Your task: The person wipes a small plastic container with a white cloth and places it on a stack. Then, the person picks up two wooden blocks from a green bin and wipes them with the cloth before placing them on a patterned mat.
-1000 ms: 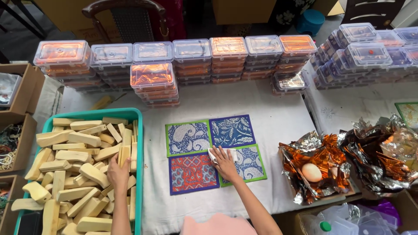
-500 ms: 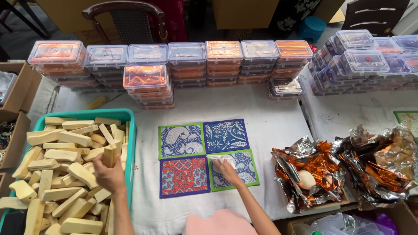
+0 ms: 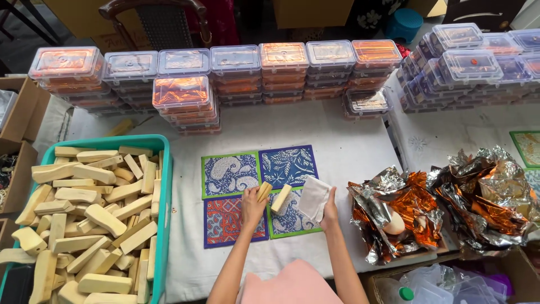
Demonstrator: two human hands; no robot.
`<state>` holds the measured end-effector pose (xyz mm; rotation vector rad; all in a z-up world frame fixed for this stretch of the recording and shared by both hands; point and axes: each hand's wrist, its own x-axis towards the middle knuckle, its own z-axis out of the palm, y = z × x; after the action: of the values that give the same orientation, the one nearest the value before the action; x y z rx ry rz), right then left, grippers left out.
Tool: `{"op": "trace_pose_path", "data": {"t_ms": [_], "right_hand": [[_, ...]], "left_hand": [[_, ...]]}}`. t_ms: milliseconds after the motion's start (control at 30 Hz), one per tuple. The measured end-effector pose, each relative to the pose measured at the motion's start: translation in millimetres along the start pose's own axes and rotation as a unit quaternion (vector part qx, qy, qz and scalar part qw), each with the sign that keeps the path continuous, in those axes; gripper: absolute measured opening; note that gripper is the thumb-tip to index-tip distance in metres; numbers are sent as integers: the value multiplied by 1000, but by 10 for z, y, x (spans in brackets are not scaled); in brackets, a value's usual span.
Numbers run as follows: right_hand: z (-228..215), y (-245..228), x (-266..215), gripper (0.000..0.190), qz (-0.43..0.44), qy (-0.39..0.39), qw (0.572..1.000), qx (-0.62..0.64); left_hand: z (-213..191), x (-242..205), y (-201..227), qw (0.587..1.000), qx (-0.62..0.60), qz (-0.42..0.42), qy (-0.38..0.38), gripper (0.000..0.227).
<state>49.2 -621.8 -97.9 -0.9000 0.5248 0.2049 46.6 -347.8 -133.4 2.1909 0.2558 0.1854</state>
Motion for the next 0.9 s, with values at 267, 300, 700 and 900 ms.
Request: {"op": "trace_pose_path", "data": {"t_ms": [267,300,700,900], "right_hand": [[-52,190,16,57,9,-35,997,74],[-62,221,16,54,15,-33,996,77],[450,465,-235,59,79,-136,987,38],[639,410,-311,57,87,-147,985,-2]], "left_hand": [[-551,-252,644,994,51,46,82,46],[-550,-288,665,993,28,60,93,40],[-477,-669,1466,989,-126,58,-53,30],[-503,-564,1460,990,-129,37,-38,22]]}}
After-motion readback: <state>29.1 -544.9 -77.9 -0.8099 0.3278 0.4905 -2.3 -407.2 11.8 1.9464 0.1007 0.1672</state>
